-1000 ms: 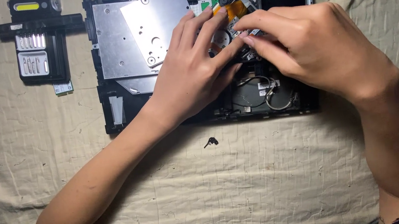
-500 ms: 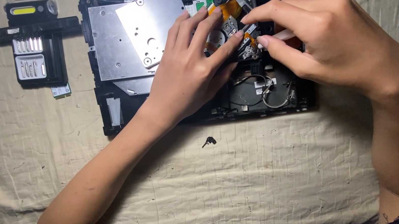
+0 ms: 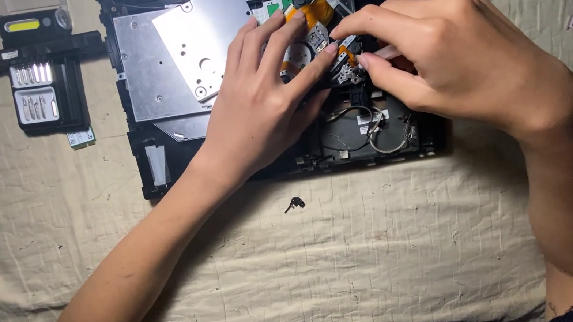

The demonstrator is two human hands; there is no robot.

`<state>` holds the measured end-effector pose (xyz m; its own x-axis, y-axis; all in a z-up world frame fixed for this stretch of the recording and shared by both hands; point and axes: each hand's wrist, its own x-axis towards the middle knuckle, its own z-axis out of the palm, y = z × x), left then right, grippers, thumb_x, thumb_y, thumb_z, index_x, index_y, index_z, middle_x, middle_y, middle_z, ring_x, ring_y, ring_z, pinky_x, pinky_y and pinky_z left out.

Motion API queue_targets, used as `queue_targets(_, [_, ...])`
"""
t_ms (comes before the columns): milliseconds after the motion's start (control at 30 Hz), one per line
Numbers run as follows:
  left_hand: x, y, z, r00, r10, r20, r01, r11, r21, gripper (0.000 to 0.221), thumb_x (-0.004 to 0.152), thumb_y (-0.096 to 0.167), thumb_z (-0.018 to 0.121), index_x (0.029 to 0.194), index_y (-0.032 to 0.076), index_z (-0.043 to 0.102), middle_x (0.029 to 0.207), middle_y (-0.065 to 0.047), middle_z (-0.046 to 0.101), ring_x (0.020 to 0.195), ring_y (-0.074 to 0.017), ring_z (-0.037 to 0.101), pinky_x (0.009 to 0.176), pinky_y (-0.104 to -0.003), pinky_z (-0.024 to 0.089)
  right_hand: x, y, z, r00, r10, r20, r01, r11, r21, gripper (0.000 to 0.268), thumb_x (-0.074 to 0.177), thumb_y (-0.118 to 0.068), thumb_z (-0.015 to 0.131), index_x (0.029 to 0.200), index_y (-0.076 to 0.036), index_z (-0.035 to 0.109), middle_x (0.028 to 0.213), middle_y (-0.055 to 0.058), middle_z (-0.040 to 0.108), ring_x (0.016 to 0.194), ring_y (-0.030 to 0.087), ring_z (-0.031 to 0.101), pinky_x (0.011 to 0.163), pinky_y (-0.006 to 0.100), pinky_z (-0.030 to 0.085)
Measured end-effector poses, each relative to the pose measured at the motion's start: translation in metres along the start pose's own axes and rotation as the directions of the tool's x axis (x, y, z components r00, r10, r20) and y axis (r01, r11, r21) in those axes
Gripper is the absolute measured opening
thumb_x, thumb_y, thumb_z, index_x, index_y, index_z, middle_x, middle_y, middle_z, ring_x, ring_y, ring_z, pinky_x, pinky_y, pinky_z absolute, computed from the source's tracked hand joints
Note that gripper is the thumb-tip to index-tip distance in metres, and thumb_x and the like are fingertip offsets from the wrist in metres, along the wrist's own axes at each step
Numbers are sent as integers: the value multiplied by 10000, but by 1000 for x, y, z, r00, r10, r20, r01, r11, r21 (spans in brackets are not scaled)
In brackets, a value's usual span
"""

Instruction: Connecting internal ribbon cables and removing the optical drive from a laptop chassis.

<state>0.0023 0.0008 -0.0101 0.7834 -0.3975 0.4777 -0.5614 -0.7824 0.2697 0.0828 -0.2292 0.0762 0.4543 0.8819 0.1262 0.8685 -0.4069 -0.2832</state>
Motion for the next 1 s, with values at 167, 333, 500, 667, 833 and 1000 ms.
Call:
queue_targets(167, [-1, -1, 2, 1000, 1, 1, -1, 1000, 5, 401, 1057, 238, 804, 1393, 114, 624, 1428, -278, 508, 1318, -475, 528, 1133, -655, 452, 2, -7, 0, 994, 106, 30, -106, 994, 7, 266, 1052, -171, 680, 1304, -88, 684, 1018, 126, 752, 814, 353, 706, 686, 469, 515])
queue_targets(333, [0, -1, 1, 1000, 14, 20, -14, 1000, 24, 432, 1053, 238, 800, 1411, 93, 608, 1419, -281, 509, 1317, -475, 514, 1138, -651, 444, 1, -11, 6, 993, 119, 24, -116, 988, -102, 182, 1105, -238, 630, 1260, -159, 685, 899, 104, 760, 736, 379, 709, 565, 499, 485])
queue_targets(500, [1, -1, 0, 1000, 11, 9, -11, 1000, 7, 395, 1078, 243, 783, 1409, 108, 614, 1422, -285, 509, 1319, -483, 526, 1135, -664, 452, -1, -9, 1, 998, 50, -34, -51, 998, -39, 221, 1087, -129, 676, 1298, -67, 692, 999, 142, 768, 750, 370, 705, 618, 472, 497])
queue_targets(667, [-1, -1, 1, 1000, -1, 15, 1, 1000, 4, 407, 1077, 237, 781, 1421, 119, 599, 1429, -278, 501, 1332, -481, 515, 1141, -663, 448, -4, -8, -3, 997, 68, -28, -69, 996, -53, 242, 1076, -106, 693, 1318, -103, 708, 868, 143, 749, 676, 343, 688, 599, 457, 476])
queue_targets(833, [-1, 2, -1, 999, 10, 49, -12, 999, 33, 460, 1087, 253, 791, 1443, 116, 535, 1496, -269, 448, 1396, -478, 459, 1174, -674, 435, -5, -7, -1, 996, 84, -6, -84, 993, -79, 215, 1082, -138, 695, 1296, -116, 711, 869, 141, 749, 665, 352, 685, 598, 468, 478])
queue_targets(1000, [3, 1, -5, 985, 169, -47, -172, 981, -84, 297, 1042, 181, 781, 1288, 74, 650, 1370, -266, 561, 1311, -472, 545, 1094, -618, 488, -4, -7, -2, 993, 99, 58, -97, 995, -35, 297, 1023, -116, 664, 1318, -99, 694, 1003, 120, 776, 771, 326, 723, 637, 456, 501])
